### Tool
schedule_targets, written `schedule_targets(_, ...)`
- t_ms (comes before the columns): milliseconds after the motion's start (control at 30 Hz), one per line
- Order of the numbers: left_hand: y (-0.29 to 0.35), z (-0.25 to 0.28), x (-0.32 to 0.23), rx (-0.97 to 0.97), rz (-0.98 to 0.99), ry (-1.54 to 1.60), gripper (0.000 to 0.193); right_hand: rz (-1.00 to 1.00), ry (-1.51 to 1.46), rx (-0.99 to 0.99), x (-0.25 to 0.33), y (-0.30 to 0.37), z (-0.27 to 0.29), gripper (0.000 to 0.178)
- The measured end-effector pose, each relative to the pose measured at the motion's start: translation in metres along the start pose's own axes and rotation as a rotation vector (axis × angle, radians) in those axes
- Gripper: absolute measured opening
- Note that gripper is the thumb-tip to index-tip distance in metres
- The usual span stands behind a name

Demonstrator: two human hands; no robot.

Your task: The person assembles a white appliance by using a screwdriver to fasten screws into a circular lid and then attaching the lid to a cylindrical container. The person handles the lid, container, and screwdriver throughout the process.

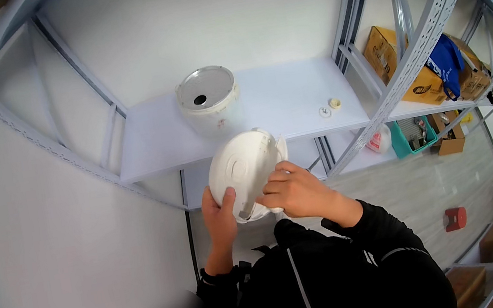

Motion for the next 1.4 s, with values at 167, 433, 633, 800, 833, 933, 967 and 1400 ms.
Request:
schedule_targets(167,-0.007,-0.009,0.008,0.193,0.158,0.268,0.029,-0.089,-0.024,0.089,-0.014,0.004,-0.005,0.041)
schedule_targets(433,-0.006,-0.012,0.018,0.174,0.098,0.286,0.033,-0.099,-0.123,0.071,-0.018,0.005,-0.005,0.044)
schedule_targets(633,-0.005,-0.014,0.020,0.178,0.009,0.199,0.032,-0.148,-0.149,0.054,-0.019,0.003,-0.012,0.036)
schedule_targets(800,-0.004,-0.020,0.013,0.144,0.010,0.172,0.031,-0.145,-0.232,0.051,-0.018,0.000,-0.009,0.030)
schedule_targets(833,-0.004,-0.021,0.014,0.145,0.013,0.165,0.031,-0.143,-0.233,0.048,-0.018,0.000,-0.008,0.031)
schedule_targets(933,-0.004,-0.023,0.019,0.172,0.023,0.148,0.034,-0.140,-0.240,0.039,-0.019,-0.001,-0.008,0.031)
schedule_targets(967,-0.004,-0.023,0.020,0.183,0.027,0.143,0.035,-0.141,-0.248,0.038,-0.019,-0.001,-0.006,0.031)
schedule_targets(1400,-0.014,-0.021,0.034,0.205,0.062,0.136,0.038,-0.114,-0.254,0.121,-0.018,-0.010,-0.013,0.041)
Point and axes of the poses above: each hand's wrist, its own y-axis away from the middle knuckle, its own z-axis out of the back of the hand, x = y × z, the point moved 4 cm from there along -y, towards the middle knuckle, and after that the axes turned 7 degrees about -y, right-handed, at the moved point
